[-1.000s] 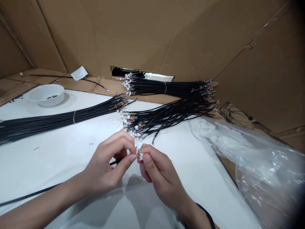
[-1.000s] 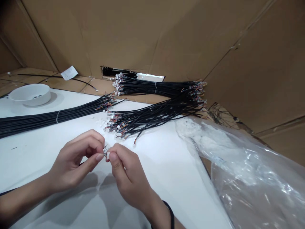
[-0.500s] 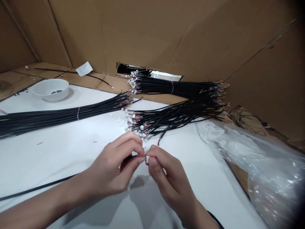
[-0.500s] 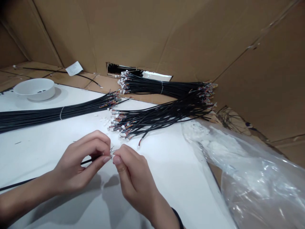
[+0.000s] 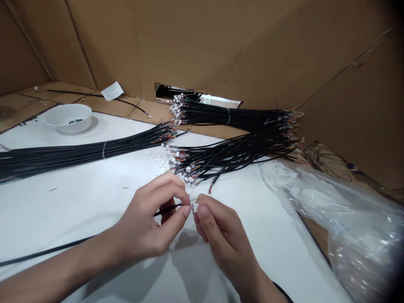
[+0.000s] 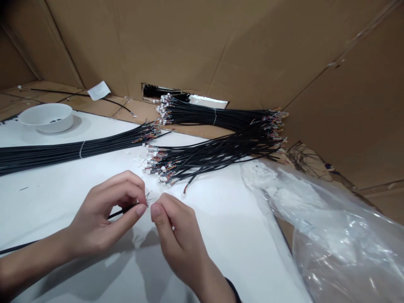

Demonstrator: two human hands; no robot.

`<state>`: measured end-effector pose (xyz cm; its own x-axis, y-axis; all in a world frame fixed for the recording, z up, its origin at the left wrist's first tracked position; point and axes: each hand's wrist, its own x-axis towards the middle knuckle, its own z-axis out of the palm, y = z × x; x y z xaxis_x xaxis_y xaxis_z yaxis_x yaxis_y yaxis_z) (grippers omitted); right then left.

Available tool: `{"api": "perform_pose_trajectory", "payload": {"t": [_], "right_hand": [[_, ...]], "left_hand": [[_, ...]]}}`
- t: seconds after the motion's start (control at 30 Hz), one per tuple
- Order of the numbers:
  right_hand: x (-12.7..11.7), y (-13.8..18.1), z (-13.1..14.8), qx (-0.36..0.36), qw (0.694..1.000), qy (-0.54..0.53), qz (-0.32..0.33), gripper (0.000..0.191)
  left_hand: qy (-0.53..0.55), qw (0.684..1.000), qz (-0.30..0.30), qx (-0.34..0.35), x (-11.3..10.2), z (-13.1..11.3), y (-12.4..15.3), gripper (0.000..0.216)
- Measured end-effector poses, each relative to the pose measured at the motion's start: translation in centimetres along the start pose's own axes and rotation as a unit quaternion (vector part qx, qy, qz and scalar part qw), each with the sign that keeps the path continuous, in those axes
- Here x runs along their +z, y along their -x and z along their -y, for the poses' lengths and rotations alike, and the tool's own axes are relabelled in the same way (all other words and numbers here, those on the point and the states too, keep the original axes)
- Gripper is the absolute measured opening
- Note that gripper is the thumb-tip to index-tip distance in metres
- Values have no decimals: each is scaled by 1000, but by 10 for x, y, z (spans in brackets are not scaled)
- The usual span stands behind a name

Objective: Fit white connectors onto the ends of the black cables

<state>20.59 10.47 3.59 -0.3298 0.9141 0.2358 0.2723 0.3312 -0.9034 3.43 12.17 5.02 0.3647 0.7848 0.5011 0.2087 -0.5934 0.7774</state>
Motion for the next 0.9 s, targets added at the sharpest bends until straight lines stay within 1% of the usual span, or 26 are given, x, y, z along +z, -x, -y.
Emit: {"api": "perform_pose_trajectory", "payload": {"t": [0.13, 0.23, 0.43, 0.77, 0.9], "right_hand": [[-1, 0, 2, 7, 999, -3, 39, 36], [-1, 1, 4, 21, 998, 13, 61, 33], [0, 1, 2, -26, 995, 73, 58, 30], [-3, 0, 1, -46, 990, 112, 77, 27], [-3, -1, 1, -51, 989, 110, 79, 26]], "left_hand": [[4, 1000, -3, 11, 0, 1, 0, 14], [2, 1000, 0, 23, 0, 3, 1, 13], [2, 999, 18, 33, 0, 7, 3, 15], [-3, 998, 31, 46, 0, 8, 3, 16], [-2, 999, 31, 36, 0, 8, 2, 14]]}}
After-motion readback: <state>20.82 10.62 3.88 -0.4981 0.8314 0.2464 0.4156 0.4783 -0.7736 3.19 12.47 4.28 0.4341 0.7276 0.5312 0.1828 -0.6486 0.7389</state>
